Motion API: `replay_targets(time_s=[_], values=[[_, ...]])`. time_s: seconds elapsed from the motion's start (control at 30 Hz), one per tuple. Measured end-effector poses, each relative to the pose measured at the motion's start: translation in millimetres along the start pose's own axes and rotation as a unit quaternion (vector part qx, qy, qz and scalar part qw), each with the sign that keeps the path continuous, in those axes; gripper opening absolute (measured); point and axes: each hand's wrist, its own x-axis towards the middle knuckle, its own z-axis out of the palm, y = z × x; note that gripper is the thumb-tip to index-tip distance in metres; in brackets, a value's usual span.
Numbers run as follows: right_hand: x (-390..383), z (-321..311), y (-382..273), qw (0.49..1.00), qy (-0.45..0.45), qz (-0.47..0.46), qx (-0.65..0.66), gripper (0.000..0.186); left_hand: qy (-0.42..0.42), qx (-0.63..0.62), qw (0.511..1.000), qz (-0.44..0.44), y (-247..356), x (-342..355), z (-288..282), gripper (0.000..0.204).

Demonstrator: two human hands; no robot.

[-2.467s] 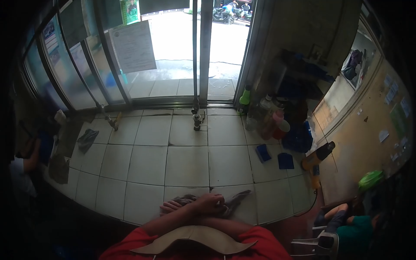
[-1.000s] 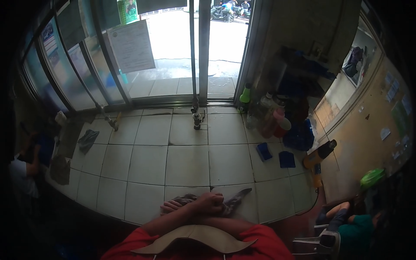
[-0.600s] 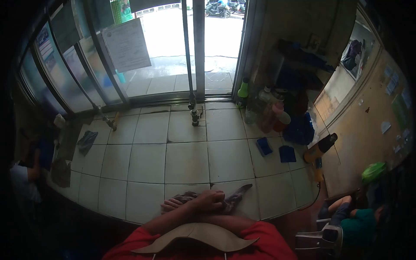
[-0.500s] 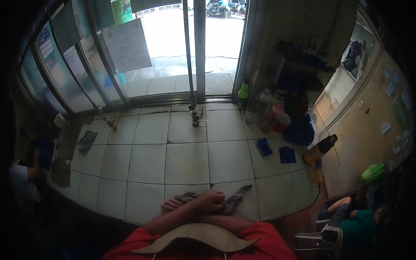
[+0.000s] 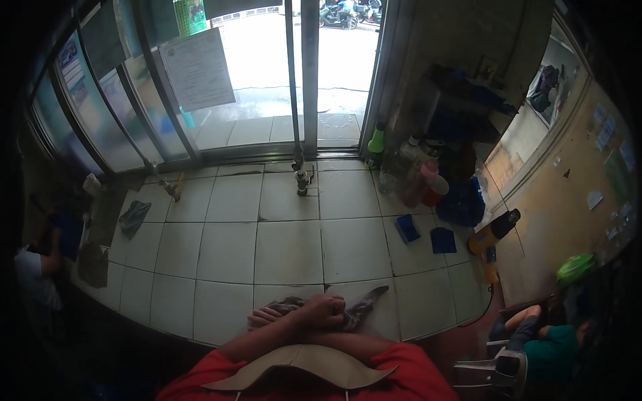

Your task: Preparing and packaging water bottles using bags and a tape dispenser.

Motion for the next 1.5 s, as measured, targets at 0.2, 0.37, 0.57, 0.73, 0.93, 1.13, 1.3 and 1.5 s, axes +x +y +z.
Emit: replay_targets(time_s=[0.2, 0.37, 0.57, 0.73, 0.93, 1.13, 1.3, 1.5], values=[[-1, 5, -1, 1.000, 0.019, 0.007, -0.009, 0.054, -0.008, 0.005, 1.000, 0.020, -1, 0, -1, 0.017], [-2, 6, -1, 1.000, 0.012, 0.014, -0.013, 0.053, -0.011, 0.002, 1.000, 0.028, 0, -1, -1, 0.017], [1, 2, -2, 0.999, 0.044, 0.000, -0.012, 0.053, -0.013, 0.006, 0.999, 0.035, 2, 0, -3, 0.018], [-1, 5, 0, 0.999, 0.017, 0.003, -0.027, 0.053, -0.014, -0.001, 0.999, 0.034, 1, 0, -4, 0.018], [0, 6, -4, 0.998, 0.042, 0.013, -0.039, 0.053, -0.022, -0.025, 0.999, -0.034, 5, 1, -8, 0.013], [4, -3, -7, 0.997, 0.041, 0.009, -0.061, 0.053, -0.037, -0.111, 0.992, 0.045, 1, 3, -6, 0.002], [1, -3, -6, 0.999, 0.017, 0.009, -0.039, 0.053, -0.073, -0.081, 0.992, 0.069, -6, 1, -5, 0.011], [1, -5, -3, 1.000, 0.005, -0.002, -0.026, 0.052, -0.073, -0.084, 0.992, 0.052, -8, 2, -2, 0.014]])
